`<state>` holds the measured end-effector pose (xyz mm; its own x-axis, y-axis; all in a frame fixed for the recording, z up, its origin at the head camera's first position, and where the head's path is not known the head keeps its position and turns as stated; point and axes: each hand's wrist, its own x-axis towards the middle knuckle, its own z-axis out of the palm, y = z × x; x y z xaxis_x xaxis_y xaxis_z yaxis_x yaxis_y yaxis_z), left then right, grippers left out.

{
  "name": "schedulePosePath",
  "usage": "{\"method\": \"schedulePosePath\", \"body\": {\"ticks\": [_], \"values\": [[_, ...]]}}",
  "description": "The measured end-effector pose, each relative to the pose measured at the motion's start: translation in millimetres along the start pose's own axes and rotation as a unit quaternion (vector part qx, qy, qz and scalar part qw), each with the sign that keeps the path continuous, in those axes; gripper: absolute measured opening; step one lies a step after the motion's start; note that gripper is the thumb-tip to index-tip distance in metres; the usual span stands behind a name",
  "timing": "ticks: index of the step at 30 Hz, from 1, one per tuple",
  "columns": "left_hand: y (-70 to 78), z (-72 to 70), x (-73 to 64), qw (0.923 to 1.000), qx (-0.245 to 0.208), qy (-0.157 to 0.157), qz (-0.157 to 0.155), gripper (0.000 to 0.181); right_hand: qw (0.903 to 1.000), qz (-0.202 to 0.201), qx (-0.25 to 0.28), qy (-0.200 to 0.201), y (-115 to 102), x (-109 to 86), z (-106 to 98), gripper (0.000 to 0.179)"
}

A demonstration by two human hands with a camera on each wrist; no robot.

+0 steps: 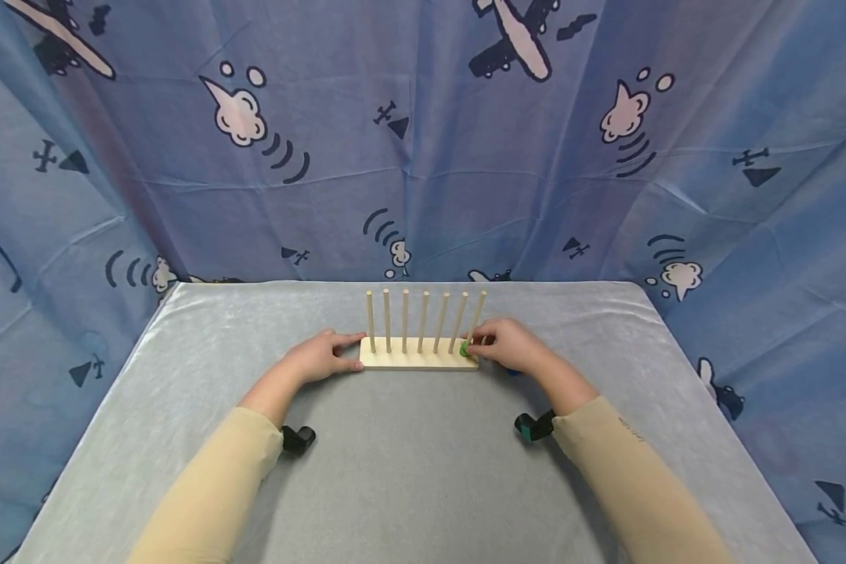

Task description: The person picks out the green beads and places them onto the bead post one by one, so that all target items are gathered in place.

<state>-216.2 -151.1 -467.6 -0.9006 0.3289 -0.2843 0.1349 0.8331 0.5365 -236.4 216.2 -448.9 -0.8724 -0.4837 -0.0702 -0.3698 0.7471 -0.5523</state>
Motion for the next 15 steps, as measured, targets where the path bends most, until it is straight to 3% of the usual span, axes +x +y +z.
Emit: {"method": "schedulePosePath", "body": {"ticks": [5,8,15], "values": [[-3.0,3.2,1.2,0.9999,0.006,0.010,0.002,0.069,0.9998,-0.021,0.005,0.005,3.6,-1.5,1.1,0.009],[-3.6,4.1,1.1,0.9999,0.007,0.012,0.000,0.070,0.9995,-0.027,0.016,0.009,4.7,-5.1,-0.8,0.019],[-5.4,4.6,1.4,0.9998,0.009,0.015,0.005,0.069,0.9993,0.021,0.028,-0.008,9.0,-18.1,-10.6,0.032]]}}
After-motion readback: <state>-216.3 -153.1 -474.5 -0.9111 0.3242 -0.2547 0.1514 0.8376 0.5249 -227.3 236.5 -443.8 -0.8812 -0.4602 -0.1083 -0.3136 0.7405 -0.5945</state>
